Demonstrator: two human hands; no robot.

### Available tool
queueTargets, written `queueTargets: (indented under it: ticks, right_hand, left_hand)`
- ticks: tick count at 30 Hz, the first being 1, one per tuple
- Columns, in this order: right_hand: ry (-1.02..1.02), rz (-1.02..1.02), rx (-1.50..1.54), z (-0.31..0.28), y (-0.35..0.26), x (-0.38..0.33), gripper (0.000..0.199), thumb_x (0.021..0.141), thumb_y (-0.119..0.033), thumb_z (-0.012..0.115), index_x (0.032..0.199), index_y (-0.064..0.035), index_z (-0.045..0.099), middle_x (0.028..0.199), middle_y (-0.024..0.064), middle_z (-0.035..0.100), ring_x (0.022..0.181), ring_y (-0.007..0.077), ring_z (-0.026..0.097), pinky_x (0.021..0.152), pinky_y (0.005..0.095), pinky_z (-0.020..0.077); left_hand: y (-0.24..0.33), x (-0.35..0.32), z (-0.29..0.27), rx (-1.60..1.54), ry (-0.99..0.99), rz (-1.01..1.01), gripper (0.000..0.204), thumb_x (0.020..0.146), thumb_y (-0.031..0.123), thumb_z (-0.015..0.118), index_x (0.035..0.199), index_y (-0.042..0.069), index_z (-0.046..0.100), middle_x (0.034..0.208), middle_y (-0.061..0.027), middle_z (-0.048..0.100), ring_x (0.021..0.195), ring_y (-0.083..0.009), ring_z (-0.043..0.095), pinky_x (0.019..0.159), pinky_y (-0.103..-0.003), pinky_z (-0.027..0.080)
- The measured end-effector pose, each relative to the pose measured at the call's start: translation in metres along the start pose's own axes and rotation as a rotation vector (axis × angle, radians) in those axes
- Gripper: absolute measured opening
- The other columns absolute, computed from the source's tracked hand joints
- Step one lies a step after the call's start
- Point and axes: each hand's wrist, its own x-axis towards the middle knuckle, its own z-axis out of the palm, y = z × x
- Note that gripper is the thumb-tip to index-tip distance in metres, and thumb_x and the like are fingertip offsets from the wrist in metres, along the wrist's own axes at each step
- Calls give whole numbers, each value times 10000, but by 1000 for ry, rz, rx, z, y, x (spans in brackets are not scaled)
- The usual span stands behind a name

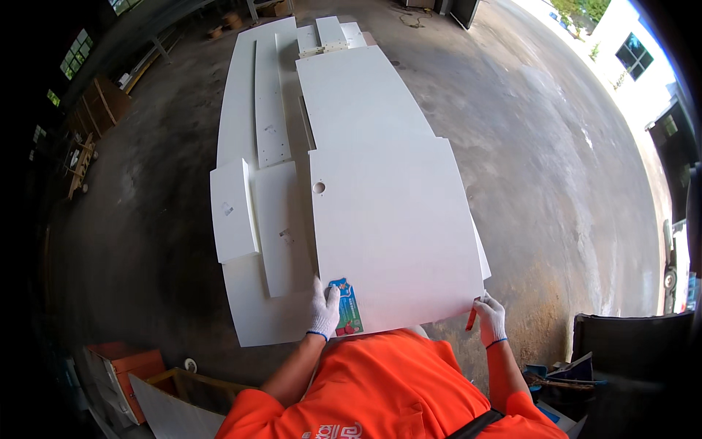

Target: The person organizes white furniture panels on a table, then moves to a separate workbench to pick up and inspect small fasteners by hand.

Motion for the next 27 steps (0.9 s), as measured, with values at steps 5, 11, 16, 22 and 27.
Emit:
queueTargets:
  ticks: [5, 11, 16, 22, 27]
  right_hand:
    - [-86, -29, 65, 8, -10, -7, 81, 876, -34, 597, 844, 21, 648, 996, 26, 638, 890, 124, 576, 817, 275, 468]
    - [-152, -45, 52, 4, -17, 4, 62, 870, -48, 626, 825, -20, 660, 899, -9, 611, 807, 96, 517, 768, 261, 427]
    - [-221, 5, -20, -3, -28, 13, 63, 874, -65, 625, 864, -20, 667, 834, -15, 610, 767, 85, 504, 720, 261, 413]
    - [-248, 42, -112, -4, -38, 18, 71, 868, -59, 627, 842, -13, 673, 758, -25, 602, 715, 83, 491, 674, 254, 387]
    - [-271, 74, -42, -8, -35, 19, 53, 865, -67, 630, 849, -27, 661, 731, -20, 582, 671, 78, 460, 632, 249, 366]
  left_hand:
    - [-53, -13, 12, -116, 54, -55, 678, 963, 311, 686, 1429, -90, 401, 1312, -288, 608, 1214, -354, 623, 1020, -415, 489]
    - [-11, -73, -13, 26, -125, -67, 662, 737, 371, 894, 1092, 4, 473, 1051, -193, 691, 959, -365, 694, 848, -465, 544]
    - [14, -73, -18, 519, -135, -185, 669, 642, 302, 934, 1092, 37, 516, 982, -210, 711, 945, -423, 693, 807, -501, 557]
    - [0, -73, -18, 553, -80, -132, 584, 642, 304, 935, 1021, 34, 582, 903, -192, 733, 872, -402, 710, 766, -483, 565]
    - [2, -76, -15, 576, -40, -84, 596, 622, 320, 947, 995, 34, 581, 879, -194, 727, 847, -401, 708, 744, -486, 562]
